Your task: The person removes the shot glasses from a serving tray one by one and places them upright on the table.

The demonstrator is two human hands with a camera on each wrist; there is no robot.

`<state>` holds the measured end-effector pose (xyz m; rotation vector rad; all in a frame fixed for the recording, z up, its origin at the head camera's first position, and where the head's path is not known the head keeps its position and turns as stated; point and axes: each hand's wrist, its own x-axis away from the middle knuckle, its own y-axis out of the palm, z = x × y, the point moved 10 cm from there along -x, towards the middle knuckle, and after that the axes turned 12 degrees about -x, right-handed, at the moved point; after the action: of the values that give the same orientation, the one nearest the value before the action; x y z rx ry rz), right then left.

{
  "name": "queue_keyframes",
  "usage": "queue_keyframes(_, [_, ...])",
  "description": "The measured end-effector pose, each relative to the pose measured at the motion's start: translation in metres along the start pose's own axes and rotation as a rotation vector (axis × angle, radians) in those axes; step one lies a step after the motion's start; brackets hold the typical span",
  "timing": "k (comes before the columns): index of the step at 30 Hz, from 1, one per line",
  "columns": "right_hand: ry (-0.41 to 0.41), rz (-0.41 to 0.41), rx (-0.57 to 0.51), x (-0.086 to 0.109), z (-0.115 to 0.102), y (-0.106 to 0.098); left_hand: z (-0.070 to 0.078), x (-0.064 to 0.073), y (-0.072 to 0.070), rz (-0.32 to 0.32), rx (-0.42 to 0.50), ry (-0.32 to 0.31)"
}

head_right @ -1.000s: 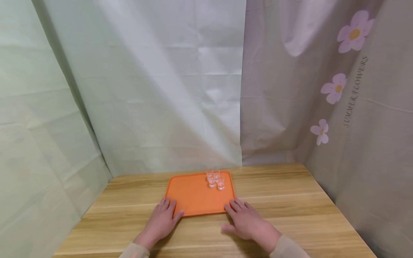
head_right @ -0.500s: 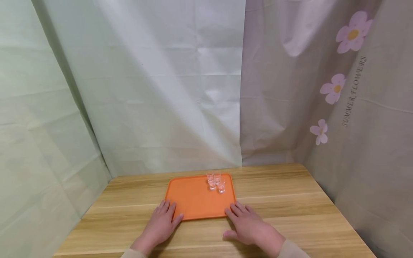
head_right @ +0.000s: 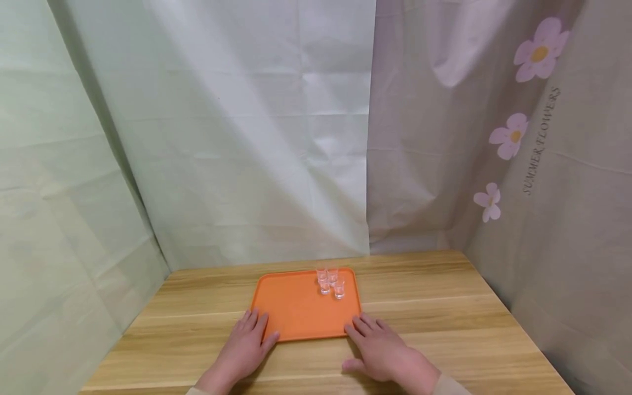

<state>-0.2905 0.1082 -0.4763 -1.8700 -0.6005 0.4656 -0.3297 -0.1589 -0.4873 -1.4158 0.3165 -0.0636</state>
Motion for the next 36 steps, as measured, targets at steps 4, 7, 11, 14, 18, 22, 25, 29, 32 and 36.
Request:
queue_keyframes(4, [0.025, -0.007, -0.009, 0.001, -0.004, -0.002, -0.001, 0.000, -0.001, -0.016, -0.001, 0.007])
queue_keyframes(7, [0.017, 0.003, 0.002, 0.002, -0.005, -0.003, -0.001, 0.000, -0.001, -0.024, 0.001, 0.011])
queue_keyframes(11, [0.016, -0.001, -0.005, 0.005, -0.007, -0.003, -0.001, 0.001, -0.002, -0.028, 0.008, 0.013])
queue_keyframes(14, [0.022, -0.006, -0.015, 0.006, -0.007, -0.003, -0.001, 0.003, -0.003, -0.029, 0.014, 0.014])
queue_keyframes(18, [0.019, 0.003, -0.008, 0.008, -0.008, -0.002, 0.000, 0.004, -0.003, -0.026, 0.013, 0.016])
queue_keyframes(22, [0.018, 0.014, 0.003, 0.010, -0.008, -0.002, 0.002, 0.004, -0.003, -0.027, 0.008, 0.019])
queue_keyframes(25, [0.024, 0.012, -0.006, 0.009, -0.007, -0.003, 0.002, 0.004, -0.003, -0.031, 0.013, 0.020])
queue_keyframes(29, [0.041, 0.001, -0.022, 0.007, -0.002, -0.003, 0.000, 0.001, -0.004, -0.022, 0.034, 0.019])
queue_keyframes(32, [0.052, 0.010, -0.043, 0.005, 0.004, -0.005, -0.005, -0.003, -0.006, 0.014, 0.042, 0.008])
queue_keyframes(36, [0.040, 0.068, -0.084, 0.000, 0.010, -0.013, -0.017, -0.011, -0.010, 0.070, 0.028, -0.026])
